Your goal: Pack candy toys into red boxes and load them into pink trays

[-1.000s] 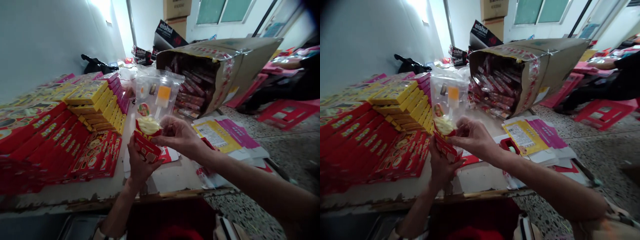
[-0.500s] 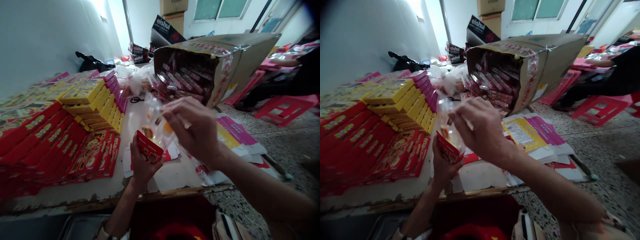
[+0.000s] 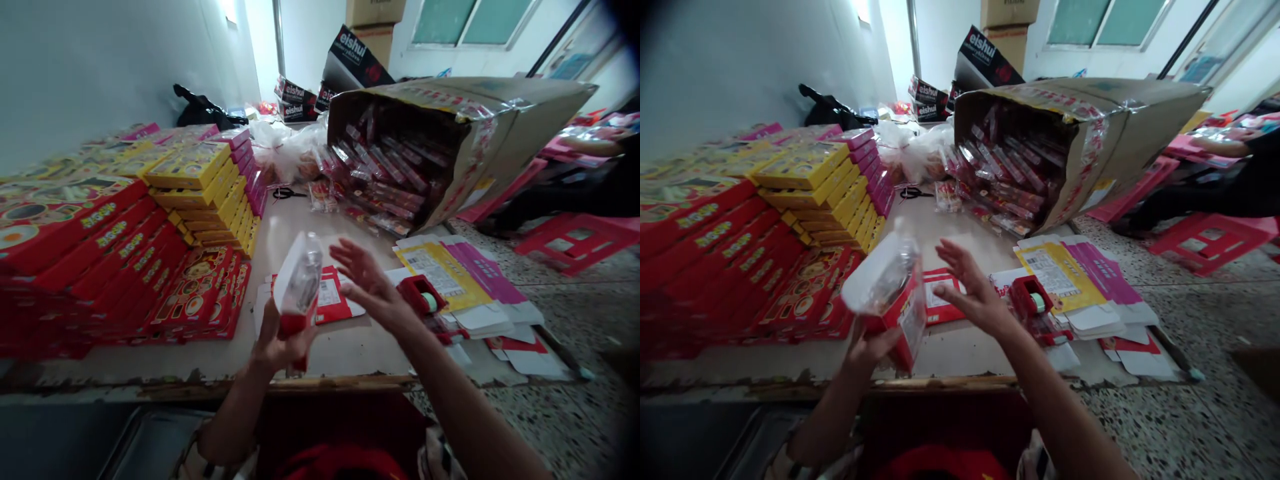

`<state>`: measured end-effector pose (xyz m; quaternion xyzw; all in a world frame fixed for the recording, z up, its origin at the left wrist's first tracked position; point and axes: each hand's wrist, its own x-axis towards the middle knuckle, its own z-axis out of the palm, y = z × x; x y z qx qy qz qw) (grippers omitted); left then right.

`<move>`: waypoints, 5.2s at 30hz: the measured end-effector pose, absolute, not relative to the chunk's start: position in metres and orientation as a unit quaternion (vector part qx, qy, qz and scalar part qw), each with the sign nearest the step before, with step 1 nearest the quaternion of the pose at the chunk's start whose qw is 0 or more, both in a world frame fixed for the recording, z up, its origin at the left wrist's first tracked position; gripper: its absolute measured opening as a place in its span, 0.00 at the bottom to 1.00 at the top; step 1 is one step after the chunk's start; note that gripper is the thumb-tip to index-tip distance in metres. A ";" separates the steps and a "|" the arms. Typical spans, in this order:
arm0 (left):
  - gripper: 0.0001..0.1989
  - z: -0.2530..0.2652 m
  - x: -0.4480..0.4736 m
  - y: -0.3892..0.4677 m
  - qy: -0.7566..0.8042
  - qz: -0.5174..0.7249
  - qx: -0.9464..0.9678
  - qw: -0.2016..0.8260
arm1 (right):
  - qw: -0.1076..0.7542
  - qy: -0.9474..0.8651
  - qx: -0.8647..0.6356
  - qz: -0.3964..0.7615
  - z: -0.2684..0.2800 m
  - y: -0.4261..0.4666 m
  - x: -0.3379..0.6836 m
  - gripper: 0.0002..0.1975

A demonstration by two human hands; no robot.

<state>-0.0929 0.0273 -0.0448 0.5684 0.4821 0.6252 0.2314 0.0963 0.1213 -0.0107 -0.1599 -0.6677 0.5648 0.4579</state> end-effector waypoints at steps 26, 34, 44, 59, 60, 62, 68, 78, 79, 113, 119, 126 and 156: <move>0.02 -0.064 -0.079 0.027 0.481 0.633 0.601 -0.081 | 0.612 -0.675 -0.228 0.342 -0.066 0.087 0.081 0.09; 0.20 -0.013 -0.079 0.014 0.459 0.684 0.492 0.283 | 0.573 -0.668 -0.204 0.429 -0.041 0.082 0.099 0.16; 0.13 -0.021 -0.112 0.013 0.393 0.581 0.712 0.026 | 0.453 -0.830 -0.115 0.304 -0.020 0.099 0.131 0.21; 0.04 0.010 -0.091 0.011 0.526 0.573 0.620 0.102 | 0.393 -0.753 -0.217 0.481 0.014 0.106 0.126 0.10; 0.04 0.010 -0.090 0.011 0.529 0.573 0.618 0.097 | 0.384 -0.755 -0.220 0.484 0.015 0.107 0.128 0.10; 0.05 0.008 -0.088 0.010 0.525 0.578 0.618 0.094 | 0.373 -0.758 -0.221 0.488 0.016 0.108 0.131 0.11; 0.06 0.003 -0.096 0.005 0.476 0.556 0.678 0.070 | 0.355 -0.782 -0.168 0.483 0.009 0.118 0.141 0.14; 0.19 -0.014 -0.094 0.003 0.466 0.586 0.630 0.205 | 0.374 -0.835 -0.149 0.375 0.004 0.118 0.143 0.16; 0.18 -0.014 -0.091 0.005 0.466 0.597 0.612 0.227 | 0.376 -0.834 -0.155 0.373 0.003 0.118 0.142 0.16; 0.13 0.008 -0.114 0.010 0.477 0.470 0.738 0.082 | 0.392 -0.889 -0.143 0.187 -0.004 0.127 0.138 0.16; 0.14 -0.004 -0.099 0.010 0.482 0.526 0.697 0.080 | 0.412 -0.885 -0.138 0.169 -0.003 0.122 0.136 0.14; 0.08 -0.024 -0.086 0.002 0.440 0.565 0.689 0.114 | 0.458 -0.856 -0.198 0.133 -0.021 0.091 0.135 0.13; 0.17 -0.039 -0.036 -0.012 0.538 0.430 0.576 0.441 | 0.467 -0.531 -0.565 0.425 -0.041 0.076 0.271 0.17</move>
